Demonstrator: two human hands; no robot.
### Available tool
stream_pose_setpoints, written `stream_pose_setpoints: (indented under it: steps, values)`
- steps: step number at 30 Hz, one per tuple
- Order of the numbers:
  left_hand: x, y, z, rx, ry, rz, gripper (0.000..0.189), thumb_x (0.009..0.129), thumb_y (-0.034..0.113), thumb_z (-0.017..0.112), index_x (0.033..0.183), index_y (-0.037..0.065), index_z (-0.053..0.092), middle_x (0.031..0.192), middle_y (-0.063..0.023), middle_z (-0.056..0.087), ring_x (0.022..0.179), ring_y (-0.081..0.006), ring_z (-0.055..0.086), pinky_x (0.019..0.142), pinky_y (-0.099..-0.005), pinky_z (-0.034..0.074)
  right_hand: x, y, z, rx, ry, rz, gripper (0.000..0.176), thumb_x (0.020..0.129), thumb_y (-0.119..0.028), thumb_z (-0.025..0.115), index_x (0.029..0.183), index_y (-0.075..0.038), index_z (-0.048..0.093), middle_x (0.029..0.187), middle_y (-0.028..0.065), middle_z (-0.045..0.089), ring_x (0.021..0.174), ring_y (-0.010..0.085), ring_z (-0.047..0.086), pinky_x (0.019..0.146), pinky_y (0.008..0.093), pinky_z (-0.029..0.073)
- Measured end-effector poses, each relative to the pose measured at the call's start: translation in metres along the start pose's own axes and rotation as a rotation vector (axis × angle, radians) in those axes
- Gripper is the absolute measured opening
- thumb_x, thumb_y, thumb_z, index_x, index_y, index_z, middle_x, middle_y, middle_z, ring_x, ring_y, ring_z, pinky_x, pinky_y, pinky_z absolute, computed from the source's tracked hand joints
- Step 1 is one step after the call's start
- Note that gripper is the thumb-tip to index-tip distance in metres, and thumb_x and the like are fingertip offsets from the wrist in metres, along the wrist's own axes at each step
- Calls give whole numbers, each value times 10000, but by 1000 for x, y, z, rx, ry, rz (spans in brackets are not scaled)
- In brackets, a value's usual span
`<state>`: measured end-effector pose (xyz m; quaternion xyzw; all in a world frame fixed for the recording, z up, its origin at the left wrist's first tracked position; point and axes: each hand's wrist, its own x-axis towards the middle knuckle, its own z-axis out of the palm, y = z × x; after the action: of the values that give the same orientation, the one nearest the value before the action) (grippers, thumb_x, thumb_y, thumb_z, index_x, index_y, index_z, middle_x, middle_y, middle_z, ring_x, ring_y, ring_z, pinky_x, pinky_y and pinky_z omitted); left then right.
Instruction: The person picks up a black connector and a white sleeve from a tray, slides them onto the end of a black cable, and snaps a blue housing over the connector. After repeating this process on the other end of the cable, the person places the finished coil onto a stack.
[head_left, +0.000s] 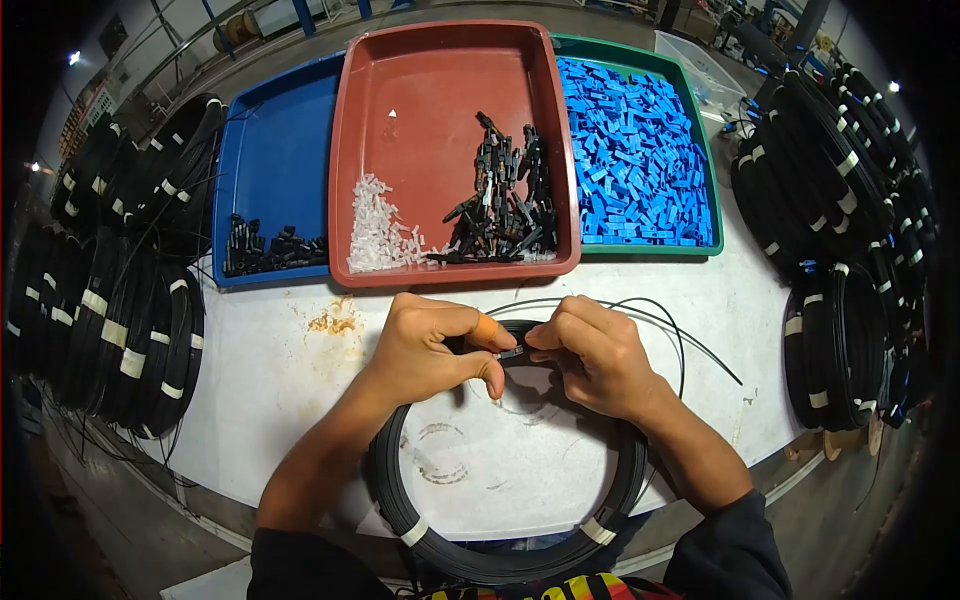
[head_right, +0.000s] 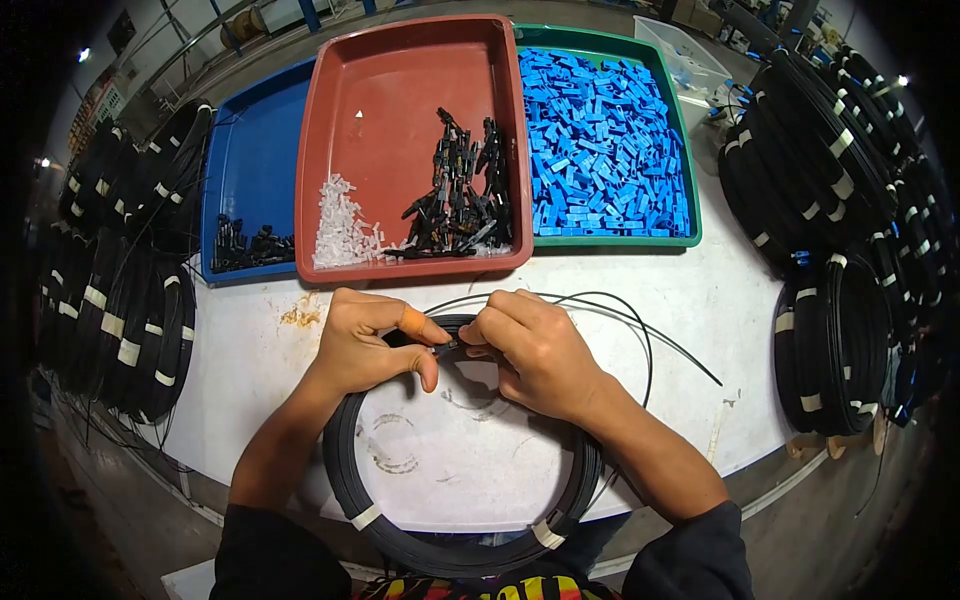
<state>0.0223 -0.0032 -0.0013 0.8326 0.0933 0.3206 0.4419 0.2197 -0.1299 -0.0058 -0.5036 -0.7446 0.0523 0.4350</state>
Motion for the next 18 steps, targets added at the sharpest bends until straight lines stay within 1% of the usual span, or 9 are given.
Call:
stream_pose_setpoints:
  steps: [2,4,6,10,13,16,17,18]
  values:
    - [0,0,-1,4,0,0,267,626,17,929,845,-31,784,750,-96,774,617,-111,704,543,-239,535,1,0,0,-5,-14,-4,260,659,90,751,856,-16,619,784,95,540,694,294,586,615,405,480]
    - [1,3,-3,53,-41,12,264,633,7,922,853,-35,783,748,-101,773,625,-115,713,555,-238,544,1,0,-1,-8,-28,-10,259,660,88,753,852,-17,615,783,95,541,696,294,588,615,405,481]
    - [2,3,-3,35,-33,6,261,639,6,919,858,-36,784,745,-100,772,626,-117,714,560,-240,549,0,0,-1,17,-12,29,249,670,79,758,845,-17,609,780,95,534,693,295,584,615,408,481]
    - [0,0,-1,7,-9,7,249,653,0,911,863,-38,784,739,-96,770,617,-118,713,562,-248,552,0,0,1,3,-13,3,238,681,73,757,840,-16,604,780,98,533,693,301,585,617,407,480]
    - [-1,-1,-1,13,3,-26,246,670,3,905,883,-30,786,757,-97,773,636,-127,721,579,-251,557,1,1,0,48,-5,40,215,705,60,753,855,-15,618,780,103,535,697,310,586,624,409,481]
    - [2,-1,-1,41,2,22,254,686,8,899,912,-23,787,772,-99,774,660,-143,731,604,-252,566,0,3,1,10,-1,5,203,735,35,752,895,-14,638,797,110,556,707,318,594,643,414,488]
    - [0,-3,-2,53,-20,30,340,693,104,934,973,-15,780,834,-97,780,723,-156,741,660,-260,577,1,4,0,34,-5,3,206,748,24,753,919,-16,644,805,114,568,715,321,601,654,418,492]
    - [-1,-3,-3,57,-19,39,340,693,104,934,973,-15,780,834,-97,780,723,-156,741,660,-260,577,1,4,0,57,-9,2,209,762,12,753,942,-18,651,814,118,580,723,324,608,665,422,497]
